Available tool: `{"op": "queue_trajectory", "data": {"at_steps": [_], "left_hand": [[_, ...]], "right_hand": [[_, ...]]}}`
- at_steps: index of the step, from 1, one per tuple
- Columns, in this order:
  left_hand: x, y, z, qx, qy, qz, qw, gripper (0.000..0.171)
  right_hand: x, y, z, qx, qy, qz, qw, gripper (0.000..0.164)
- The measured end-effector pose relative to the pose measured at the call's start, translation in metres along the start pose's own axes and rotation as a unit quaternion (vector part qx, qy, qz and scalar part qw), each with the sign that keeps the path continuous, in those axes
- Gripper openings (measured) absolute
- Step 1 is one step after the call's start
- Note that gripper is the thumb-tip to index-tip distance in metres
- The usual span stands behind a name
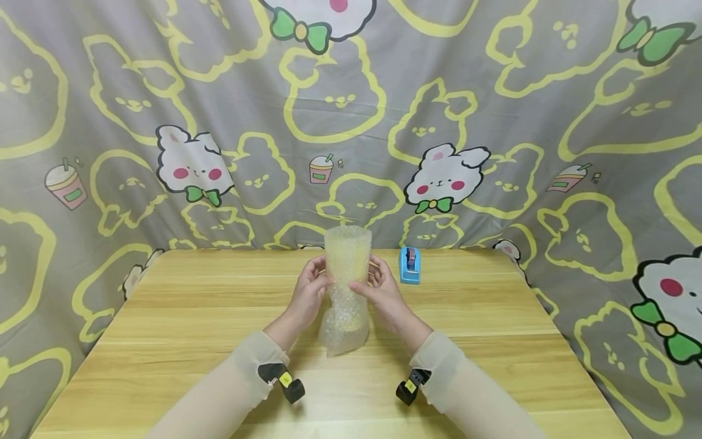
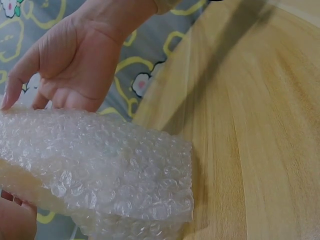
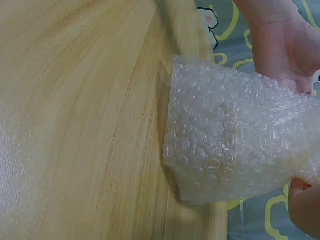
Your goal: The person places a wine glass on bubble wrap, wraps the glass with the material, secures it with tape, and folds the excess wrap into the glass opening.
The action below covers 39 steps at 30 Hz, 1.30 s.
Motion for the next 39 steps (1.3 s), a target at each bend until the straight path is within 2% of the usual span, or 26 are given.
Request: {"op": "queue_trajectory", "data": {"at_steps": [7,21,28,35,39], "left_hand": [[-0.0002,0.0006,0.0004,0.005,-0.004,0.003,1.0000,0.062],[-0.0014,0.0019,0.0030,-0.006,-0.018,-0.007,0.9998,0.063],[-0.0009,-0.0016,0.0050,-0.030,-0.022,-0.032,0.9988,0.063],[0.0013,-0.0053,0.0067,-0.056,-0.027,-0.036,0.9974,0.066],[0.0015,-0.0075,0.0082,-0.078,-0.040,-0.047,0.9950,0.070]], "right_hand": [[0.0009,-0.0006,-0.0013,0.002,0.004,-0.012,1.000,0.081],[0.0057,-0.0004,-0.0018,-0.011,0.008,-0.009,1.000,0.082],[0.0067,-0.0003,-0.0018,-0.016,0.011,0.004,1.000,0.083],[0.0072,0.0003,-0.0011,-0.018,0.021,0.015,1.000,0.085],[0.0074,0.0011,-0.0002,-0.018,0.025,0.016,0.999,0.087]]}}
Point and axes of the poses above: each hand's wrist, its own z-axis away from the middle knuckle, its own y-axis out of the back of the hand, x = y × z, the point moved 10 cm from there along -z, towards the middle knuckle, and after that the axes turned 3 degrees about -y, right-handed, at the moved point
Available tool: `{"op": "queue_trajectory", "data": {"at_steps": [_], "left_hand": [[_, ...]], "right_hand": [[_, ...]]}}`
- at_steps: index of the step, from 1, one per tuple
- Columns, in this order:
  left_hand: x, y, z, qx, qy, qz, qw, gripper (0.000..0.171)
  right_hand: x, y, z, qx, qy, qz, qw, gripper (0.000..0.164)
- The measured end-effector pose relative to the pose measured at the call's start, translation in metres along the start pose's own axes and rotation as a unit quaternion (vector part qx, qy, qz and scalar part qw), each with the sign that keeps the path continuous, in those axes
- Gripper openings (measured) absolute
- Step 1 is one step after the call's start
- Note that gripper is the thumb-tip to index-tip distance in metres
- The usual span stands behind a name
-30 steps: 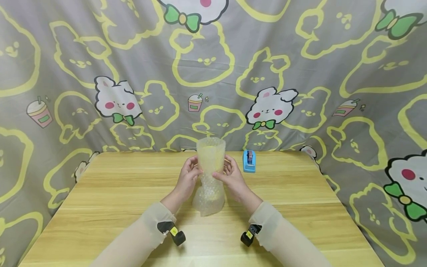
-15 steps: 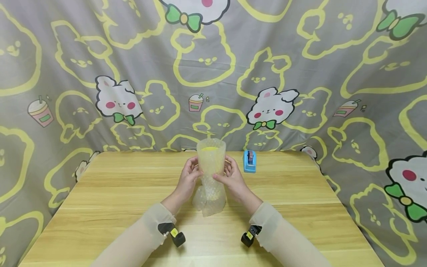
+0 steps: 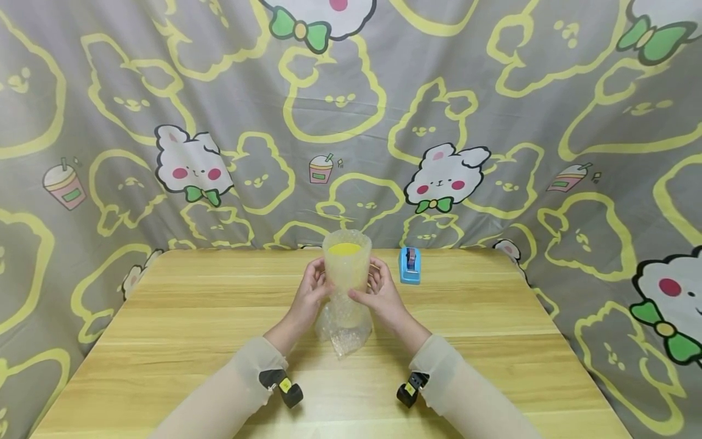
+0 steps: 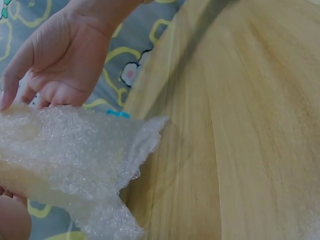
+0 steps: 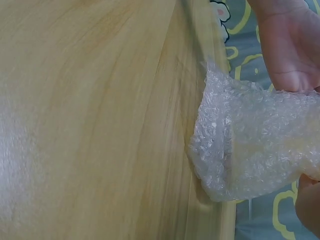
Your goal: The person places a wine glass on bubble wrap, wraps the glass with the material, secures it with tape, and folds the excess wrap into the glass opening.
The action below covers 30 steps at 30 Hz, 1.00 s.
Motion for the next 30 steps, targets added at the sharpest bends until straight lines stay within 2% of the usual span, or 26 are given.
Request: {"op": "queue_trajectory", "data": {"at_steps": [5,8,13,22,30], "left_hand": [[0.003,-0.004,0.000,-0.027,-0.024,-0.048,0.9982,0.077],[0.003,-0.005,-0.001,-0.029,-0.021,-0.083,0.9959,0.082],[0.004,-0.005,-0.004,-0.018,-0.011,-0.107,0.9941,0.084],[0.009,-0.005,-0.007,-0.012,-0.006,-0.100,0.9949,0.082],[0.014,-0.007,-0.008,-0.004,-0.026,-0.080,0.9964,0.077]], "right_hand": [[0.000,0.000,0.000,0.001,0.007,0.005,1.000,0.089],[0.000,0.000,0.001,0.001,0.012,0.015,1.000,0.091],[-0.002,-0.001,0.002,-0.004,0.021,0.022,1.000,0.093],[-0.005,-0.004,0.003,-0.017,0.034,0.024,0.999,0.088],[-0.009,-0.008,0.004,-0.020,0.040,0.021,0.999,0.093]]}}
Point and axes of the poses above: each hand's wrist, its own z-axis away from the middle knuckle, its own y-axis out of the back of the hand, x = y × z, the point moved 10 cm from there along -z, towards the middle knuckle, and after that the axes turned 3 degrees about -y, right-handed, at the moved point
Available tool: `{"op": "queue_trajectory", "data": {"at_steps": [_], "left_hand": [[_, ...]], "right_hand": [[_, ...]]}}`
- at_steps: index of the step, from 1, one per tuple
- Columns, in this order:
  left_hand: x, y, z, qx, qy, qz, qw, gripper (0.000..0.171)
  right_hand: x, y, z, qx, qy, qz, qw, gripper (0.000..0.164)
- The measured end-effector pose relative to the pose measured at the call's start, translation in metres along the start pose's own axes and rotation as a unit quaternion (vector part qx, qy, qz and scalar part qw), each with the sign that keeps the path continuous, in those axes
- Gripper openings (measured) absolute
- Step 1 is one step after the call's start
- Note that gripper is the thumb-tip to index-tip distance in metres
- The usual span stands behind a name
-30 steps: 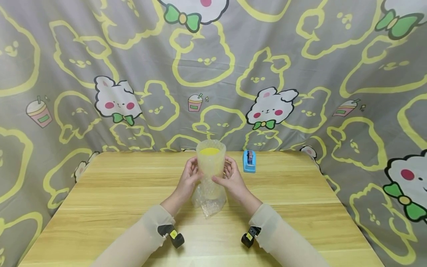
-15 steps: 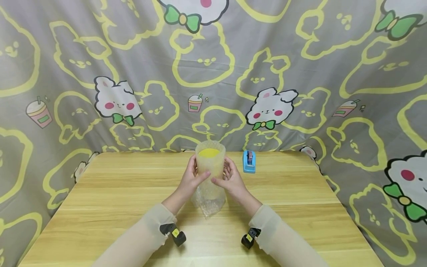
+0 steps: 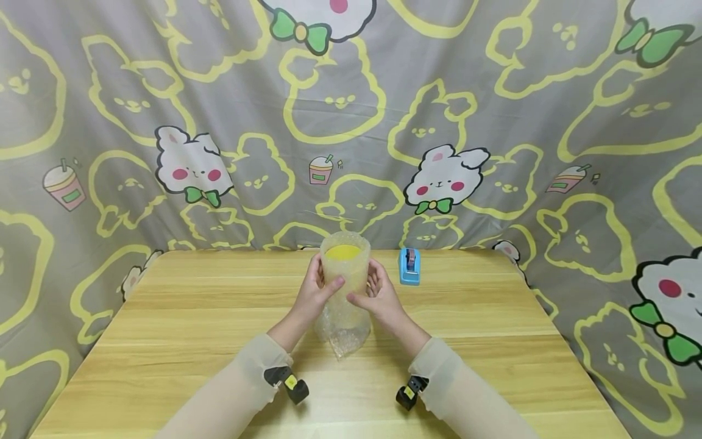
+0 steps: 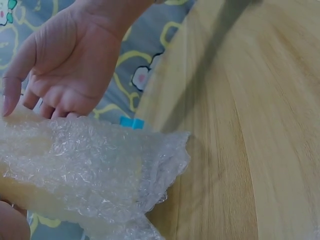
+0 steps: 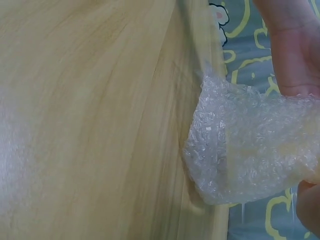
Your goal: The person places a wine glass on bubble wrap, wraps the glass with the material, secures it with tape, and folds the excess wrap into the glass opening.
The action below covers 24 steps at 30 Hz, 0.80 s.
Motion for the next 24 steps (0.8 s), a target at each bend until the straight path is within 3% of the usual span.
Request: {"op": "queue_trajectory", "data": {"at_steps": [13,24], "left_hand": [[0.004,-0.001,0.000,0.006,-0.011,0.014,0.9998,0.082],[0.008,-0.004,0.002,0.006,-0.016,0.030,0.9994,0.073]], "right_hand": [[-0.025,-0.010,-0.005,-0.033,0.068,-0.012,0.997,0.082],[-0.031,-0.017,-0.010,-0.030,0.089,-0.020,0.995,0.081]]}}
Point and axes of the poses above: each hand's wrist, its own z-axis away from the middle knuckle, its own y-axis out of the back of the hand, x = y × z, the point moved 10 cm from there along -z, towards the middle knuckle, and after that the axes turned 3 degrees about -y, right-handed, at the moved point
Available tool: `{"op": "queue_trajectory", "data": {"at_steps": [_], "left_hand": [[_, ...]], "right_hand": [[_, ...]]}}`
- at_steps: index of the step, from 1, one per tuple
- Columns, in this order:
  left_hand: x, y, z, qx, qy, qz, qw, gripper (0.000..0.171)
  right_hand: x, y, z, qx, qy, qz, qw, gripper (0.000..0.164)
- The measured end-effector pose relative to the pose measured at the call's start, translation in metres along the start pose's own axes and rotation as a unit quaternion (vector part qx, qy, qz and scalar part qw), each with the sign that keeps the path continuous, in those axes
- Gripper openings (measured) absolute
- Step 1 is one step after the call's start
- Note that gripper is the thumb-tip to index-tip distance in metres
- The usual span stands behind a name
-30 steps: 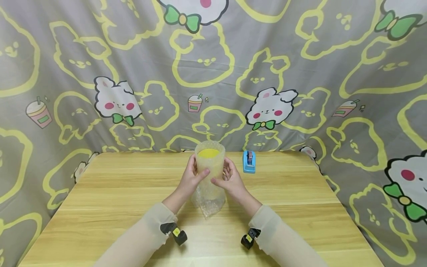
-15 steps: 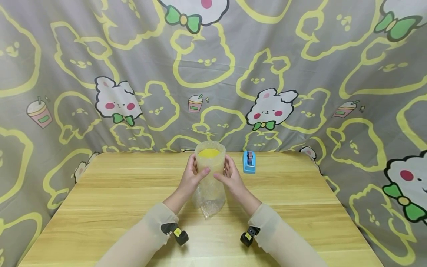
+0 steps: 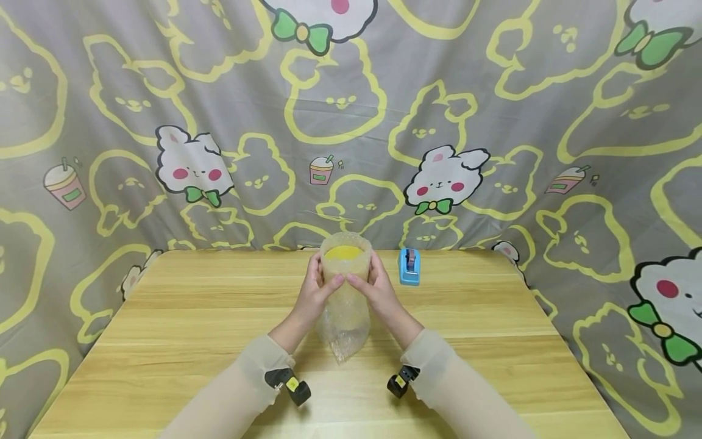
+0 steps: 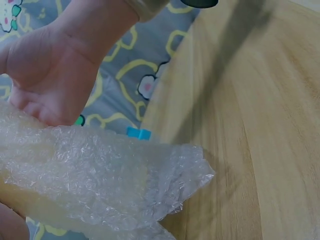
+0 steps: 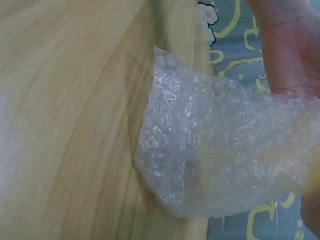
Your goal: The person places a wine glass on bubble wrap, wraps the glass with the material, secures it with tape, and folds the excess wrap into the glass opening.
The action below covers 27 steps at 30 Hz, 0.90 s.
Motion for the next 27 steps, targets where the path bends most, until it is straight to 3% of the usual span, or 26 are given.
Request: {"op": "queue_trajectory", "data": {"at_steps": [14,27], "left_hand": [[0.0040,-0.0056,-0.0022,-0.006,-0.009,0.032,0.9994,0.072],[-0.0003,-0.0032,-0.0070,0.029,-0.007,0.018,0.9994,0.064]], "right_hand": [[-0.0040,0.0004,-0.0019,0.030,0.018,0.008,0.999,0.076],[-0.0011,0.0023,-0.0016,0.088,0.015,0.008,0.996,0.060]]}}
Point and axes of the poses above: each hand's wrist, its own z-axis away from the middle knuckle, its own y-axis out of the back of the hand, x = y × z, the point moved 10 cm from there along -z, towards the middle knuckle, and after that the axes turned 3 degrees about -y, right-handed, at the moved point
